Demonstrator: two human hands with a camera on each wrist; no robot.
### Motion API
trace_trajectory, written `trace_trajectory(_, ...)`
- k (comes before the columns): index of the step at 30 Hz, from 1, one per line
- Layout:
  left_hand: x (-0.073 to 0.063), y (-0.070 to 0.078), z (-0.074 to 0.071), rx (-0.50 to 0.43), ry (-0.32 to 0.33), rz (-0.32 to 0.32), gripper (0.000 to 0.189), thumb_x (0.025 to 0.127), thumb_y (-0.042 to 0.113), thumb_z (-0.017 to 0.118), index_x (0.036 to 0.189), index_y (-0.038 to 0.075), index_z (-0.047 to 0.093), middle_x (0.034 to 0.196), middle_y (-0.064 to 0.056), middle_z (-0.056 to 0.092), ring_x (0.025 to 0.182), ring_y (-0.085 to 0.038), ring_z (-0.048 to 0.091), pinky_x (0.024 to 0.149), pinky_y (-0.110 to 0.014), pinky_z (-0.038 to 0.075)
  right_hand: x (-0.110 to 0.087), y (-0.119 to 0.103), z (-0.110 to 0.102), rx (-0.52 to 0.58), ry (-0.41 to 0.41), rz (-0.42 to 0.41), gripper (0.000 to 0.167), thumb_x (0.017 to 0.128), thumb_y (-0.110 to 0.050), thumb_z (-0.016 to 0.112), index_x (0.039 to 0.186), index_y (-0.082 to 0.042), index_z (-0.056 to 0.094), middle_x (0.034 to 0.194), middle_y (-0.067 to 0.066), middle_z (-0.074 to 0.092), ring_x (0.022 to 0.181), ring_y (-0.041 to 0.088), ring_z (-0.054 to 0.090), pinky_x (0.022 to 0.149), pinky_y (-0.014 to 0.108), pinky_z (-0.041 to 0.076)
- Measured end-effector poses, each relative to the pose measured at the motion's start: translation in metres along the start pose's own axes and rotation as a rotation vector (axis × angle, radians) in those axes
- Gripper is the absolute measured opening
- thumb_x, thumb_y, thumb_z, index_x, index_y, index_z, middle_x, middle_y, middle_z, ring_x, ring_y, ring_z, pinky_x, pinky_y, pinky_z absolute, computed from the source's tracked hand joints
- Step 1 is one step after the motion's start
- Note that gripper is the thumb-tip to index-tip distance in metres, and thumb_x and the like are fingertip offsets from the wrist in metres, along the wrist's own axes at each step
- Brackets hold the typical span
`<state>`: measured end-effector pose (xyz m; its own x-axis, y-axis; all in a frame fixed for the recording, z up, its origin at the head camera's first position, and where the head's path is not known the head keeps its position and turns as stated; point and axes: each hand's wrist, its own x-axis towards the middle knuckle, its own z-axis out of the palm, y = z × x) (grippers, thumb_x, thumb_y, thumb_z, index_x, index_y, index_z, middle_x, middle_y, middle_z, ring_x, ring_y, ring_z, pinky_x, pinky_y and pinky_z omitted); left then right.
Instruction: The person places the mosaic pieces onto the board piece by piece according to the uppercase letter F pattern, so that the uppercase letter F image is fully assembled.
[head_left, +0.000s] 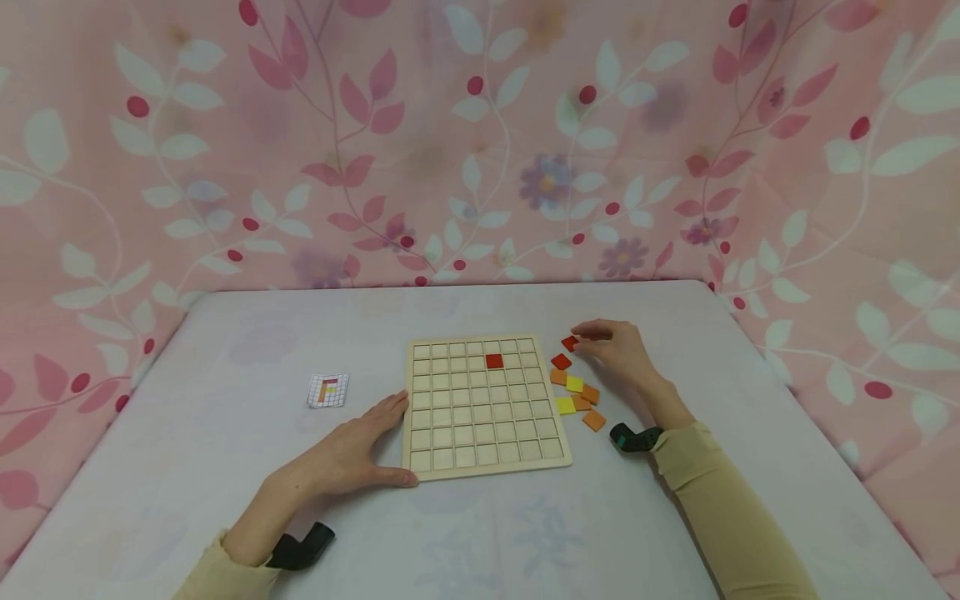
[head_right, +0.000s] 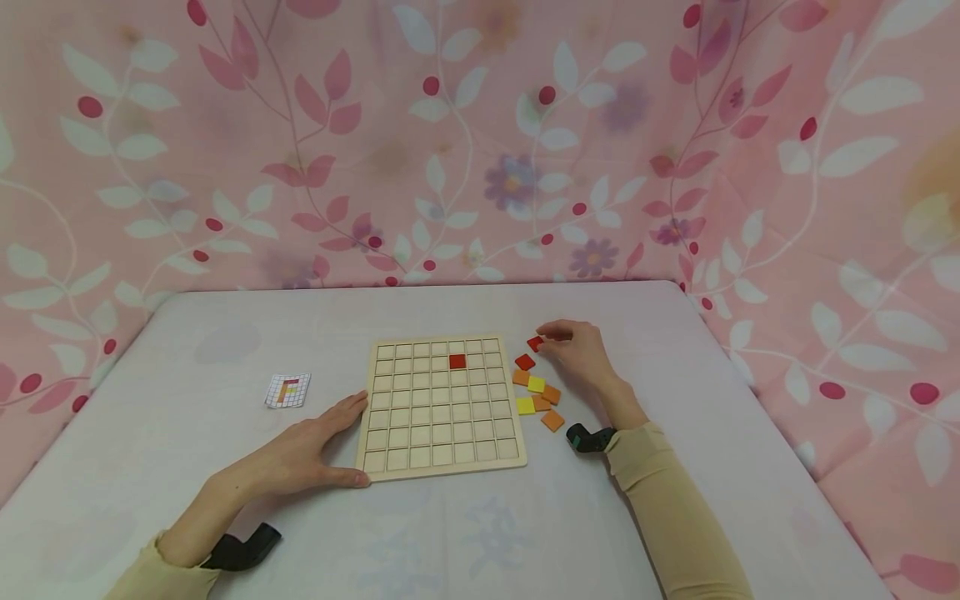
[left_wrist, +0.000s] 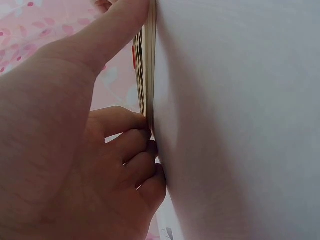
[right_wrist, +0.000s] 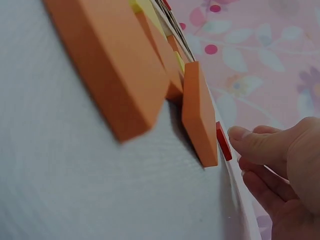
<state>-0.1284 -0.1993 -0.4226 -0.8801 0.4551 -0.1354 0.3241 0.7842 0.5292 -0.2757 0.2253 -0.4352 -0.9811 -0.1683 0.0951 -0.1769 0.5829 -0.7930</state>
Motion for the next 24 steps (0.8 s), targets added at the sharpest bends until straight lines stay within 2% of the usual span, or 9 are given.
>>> trace_trajectory(2, 0.0001, -0.0001, 0.0001, 0.002, -0.001, -0.002, 0.117, 0.073, 0.069, 0.076, 0.157, 0.005, 0.028, 0.167, -0.007, 0.02, 0.153, -0.032, 0.02, 0.119, -0.055, 0.027, 0.0001, 0.0022, 0.0011, 0.014, -0.009, 0.017, 0.031, 0.093, -0.016, 0.071, 0.124, -0.01, 0.07, 0.121, 0.009, 0.069, 0.118, 0.028, 0.057, 0.105, 0.049, 0.047)
trace_trajectory(7, 0.0002, 0.0001, 0.0002, 0.002, -0.003, -0.007, 0.117, 0.073, 0.069, 0.075, 0.158, 0.005, 0.027, 0.167, -0.007, 0.02, 0.153, -0.032, 0.02, 0.119, -0.055, 0.027, 0.0017, 0.0063, 0.003, -0.041, -0.01, -0.004, 0.029, 0.092, -0.014, 0.073, 0.121, -0.007, 0.072, 0.121, 0.012, 0.071, 0.119, 0.029, 0.059, 0.103, 0.049, 0.048)
trace_trajectory(12, -0.0001, 0.0001, -0.0002, -0.004, -0.002, -0.01, 0.117, 0.073, 0.069, 0.076, 0.157, 0.005, 0.028, 0.167, -0.007, 0.021, 0.153, -0.032, 0.021, 0.118, -0.057, 0.028, 0.0036, 0.008, 0.0049, -0.106, 0.014, -0.053, 0.025, 0.091, -0.015, 0.074, 0.115, -0.006, 0.074, 0.115, 0.012, 0.073, 0.11, 0.029, 0.062, 0.097, 0.048, 0.051)
trace_trajectory(24, 0.0003, -0.0006, 0.0008, -0.005, -0.001, -0.006, 0.117, 0.072, 0.069, 0.076, 0.158, 0.005, 0.028, 0.167, -0.007, 0.021, 0.153, -0.032, 0.021, 0.119, -0.056, 0.027, 0.0034, 0.0097, 0.006, -0.146, 0.074, -0.089, 0.021, 0.085, -0.014, 0.08, 0.105, -0.007, 0.076, 0.105, 0.011, 0.074, 0.1, 0.027, 0.065, 0.089, 0.044, 0.054)
